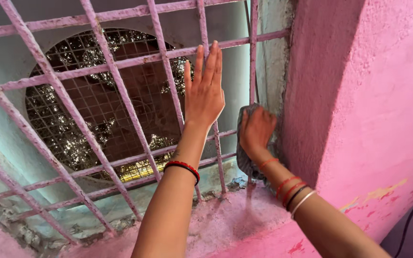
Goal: The person wipes the pink metal window grille with a cloth, cleaning the bars and the surrounding wall area. The person uses both hands to maneuver the cloth around the grille structure.
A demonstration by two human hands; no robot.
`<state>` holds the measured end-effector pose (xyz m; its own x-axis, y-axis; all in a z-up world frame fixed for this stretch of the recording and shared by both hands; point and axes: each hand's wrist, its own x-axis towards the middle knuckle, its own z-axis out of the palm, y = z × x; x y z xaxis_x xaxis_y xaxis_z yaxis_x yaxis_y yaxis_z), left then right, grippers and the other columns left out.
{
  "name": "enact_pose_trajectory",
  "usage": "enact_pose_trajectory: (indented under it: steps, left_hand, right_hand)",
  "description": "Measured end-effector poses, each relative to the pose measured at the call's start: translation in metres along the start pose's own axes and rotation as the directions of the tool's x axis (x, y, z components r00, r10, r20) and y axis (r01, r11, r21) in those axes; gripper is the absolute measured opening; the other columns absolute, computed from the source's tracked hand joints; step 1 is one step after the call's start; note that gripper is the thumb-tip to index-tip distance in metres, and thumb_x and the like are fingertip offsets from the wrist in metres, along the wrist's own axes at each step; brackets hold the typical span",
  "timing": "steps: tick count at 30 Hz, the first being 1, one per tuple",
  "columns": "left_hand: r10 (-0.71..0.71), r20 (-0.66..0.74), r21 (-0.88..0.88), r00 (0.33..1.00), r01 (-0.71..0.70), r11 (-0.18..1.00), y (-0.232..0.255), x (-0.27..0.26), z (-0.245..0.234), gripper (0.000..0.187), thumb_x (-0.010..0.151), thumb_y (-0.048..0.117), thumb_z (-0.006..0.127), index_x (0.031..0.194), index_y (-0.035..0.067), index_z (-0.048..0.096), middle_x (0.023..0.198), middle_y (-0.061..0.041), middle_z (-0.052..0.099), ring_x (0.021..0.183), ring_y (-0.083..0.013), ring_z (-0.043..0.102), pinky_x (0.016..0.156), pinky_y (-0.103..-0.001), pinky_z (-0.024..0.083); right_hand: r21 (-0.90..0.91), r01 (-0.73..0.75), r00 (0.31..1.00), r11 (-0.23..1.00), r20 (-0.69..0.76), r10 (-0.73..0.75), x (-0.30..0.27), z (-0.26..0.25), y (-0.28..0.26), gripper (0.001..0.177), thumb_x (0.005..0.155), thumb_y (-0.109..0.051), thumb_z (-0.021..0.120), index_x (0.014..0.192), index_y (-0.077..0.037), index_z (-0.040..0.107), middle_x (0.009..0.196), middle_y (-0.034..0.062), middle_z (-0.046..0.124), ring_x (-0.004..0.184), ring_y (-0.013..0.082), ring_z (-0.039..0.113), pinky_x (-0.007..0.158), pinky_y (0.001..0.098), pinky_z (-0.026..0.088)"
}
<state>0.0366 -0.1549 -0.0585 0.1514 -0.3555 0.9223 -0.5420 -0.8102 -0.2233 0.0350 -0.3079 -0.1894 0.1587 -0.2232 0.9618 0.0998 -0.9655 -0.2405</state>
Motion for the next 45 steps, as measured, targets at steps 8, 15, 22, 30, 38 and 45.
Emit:
enact_pose_trajectory:
  steps: [8,15,22,30,38,45]
  left_hand:
    - [-0.038,-0.005,0.049,0.999,0.038,0.998,0.005,-0.002,-0.001,0.083,0.09,0.001,0.054,0.167,0.013,0.024,0.174,0.003,0.015,0.163,-0.0235,0.012,0.132,-0.054,0.014]
    - [-0.048,0.027,0.083,0.998,0.046,0.995,0.008,0.003,-0.007,0.084,0.088,0.001,0.055,0.166,0.01,0.024,0.173,0.0,0.013,0.161,-0.0257,0.011,0.131,-0.054,0.014]
    - [0.007,0.319,0.096,0.948,-0.04,0.995,0.01,0.005,-0.068,0.088,0.081,0.009,0.063,0.161,0.005,0.027,0.172,-0.009,0.013,0.158,-0.0307,0.012,0.128,-0.05,0.014]
    - [0.073,0.274,0.238,0.959,-0.141,0.961,-0.037,0.01,-0.131,0.09,0.086,0.028,0.07,0.161,0.005,0.027,0.17,-0.011,0.017,0.157,-0.0263,0.014,0.126,-0.05,0.013]
    - [-0.035,0.083,0.258,0.996,0.013,0.966,-0.084,0.085,-0.127,0.091,0.096,0.044,0.063,0.164,0.005,0.016,0.172,-0.012,0.011,0.16,-0.0261,0.008,0.129,-0.052,0.009]
    - [-0.052,-0.031,0.159,0.998,0.056,0.986,-0.102,0.077,-0.101,0.09,0.093,0.037,0.059,0.165,0.014,0.009,0.173,-0.01,0.012,0.16,-0.0293,0.008,0.128,-0.053,0.008]
  right_hand:
    - [0.152,-0.149,0.989,0.977,0.022,0.148,0.136,0.007,-0.024,0.027,0.113,-0.026,0.057,0.109,0.001,0.054,0.083,0.0235,0.066,0.078,0.048,0.059,0.079,0.0555,0.041]
    - [0.132,-0.086,0.996,0.987,0.044,0.081,0.027,0.015,0.001,0.027,0.108,-0.023,0.058,0.105,0.003,0.053,0.087,0.0225,0.067,0.085,0.0439,0.063,0.091,0.0546,0.042]
    - [0.03,0.118,0.983,0.993,0.137,-0.121,-0.016,-0.031,0.019,0.022,0.1,-0.023,0.059,0.102,-0.002,0.054,0.095,0.0204,0.067,0.092,0.0388,0.064,0.09,0.055,0.04]
    - [0.26,0.218,0.97,0.941,-0.168,-0.178,0.126,-0.082,-0.067,0.019,0.106,-0.02,0.061,0.105,-0.002,0.054,0.094,0.0194,0.057,0.09,0.0408,0.056,0.076,0.0513,0.04]
    - [0.098,0.284,0.902,0.954,-0.366,-0.231,0.248,-0.024,-0.147,0.042,0.105,-0.027,0.059,0.132,0.004,0.053,0.146,0.0225,0.054,0.137,0.0377,0.046,0.108,0.0575,0.025]
    - [0.233,0.183,0.969,0.955,-0.207,-0.135,0.189,0.001,-0.137,0.058,0.106,-0.018,0.053,0.154,0.009,0.038,0.167,0.0238,0.033,0.158,0.0339,0.026,0.122,0.0602,0.006]
